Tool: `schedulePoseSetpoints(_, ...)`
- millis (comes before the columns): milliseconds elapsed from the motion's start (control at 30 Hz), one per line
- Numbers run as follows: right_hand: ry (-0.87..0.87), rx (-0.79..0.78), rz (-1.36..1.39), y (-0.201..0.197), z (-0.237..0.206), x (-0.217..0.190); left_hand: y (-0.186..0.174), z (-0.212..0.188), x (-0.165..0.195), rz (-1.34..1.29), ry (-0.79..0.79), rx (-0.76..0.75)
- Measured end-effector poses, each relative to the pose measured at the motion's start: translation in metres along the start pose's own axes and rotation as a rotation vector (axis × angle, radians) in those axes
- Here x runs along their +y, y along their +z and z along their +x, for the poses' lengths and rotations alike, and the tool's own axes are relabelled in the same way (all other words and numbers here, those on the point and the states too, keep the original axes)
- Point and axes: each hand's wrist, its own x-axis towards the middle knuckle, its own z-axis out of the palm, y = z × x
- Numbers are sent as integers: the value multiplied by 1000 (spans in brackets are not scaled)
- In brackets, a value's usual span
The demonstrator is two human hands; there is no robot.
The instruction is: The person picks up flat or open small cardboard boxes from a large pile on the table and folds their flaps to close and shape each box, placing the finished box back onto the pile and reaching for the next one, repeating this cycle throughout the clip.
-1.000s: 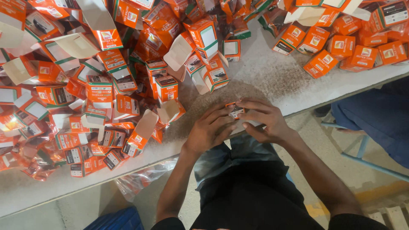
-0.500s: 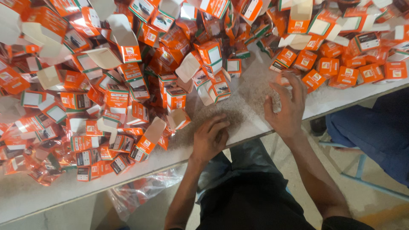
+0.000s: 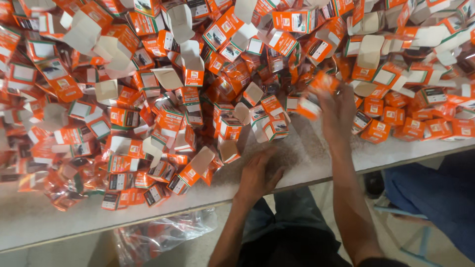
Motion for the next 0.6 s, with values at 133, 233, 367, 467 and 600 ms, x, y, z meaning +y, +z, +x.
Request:
schedulePoseSetpoints(133, -11, -334, -401, -28, -78, 9, -3, 10, -2, 63, 344, 70)
schedulePoseSetpoints(233, 192, -537, -865, -23, -117, 11, 3, 9, -8, 215, 361, -116)
schedulePoseSetpoints(367, 214, -332, -1094, -32, -87, -1, 9, 8, -16, 0, 199, -211)
schedulePoseSetpoints(467, -56, -223, -1126, -35, -5, 11, 15, 10, -10, -25, 138, -190)
schedulePoseSetpoints(600, -314, -197, -1473, -17, 76, 30, 11, 16, 4, -16, 74, -221)
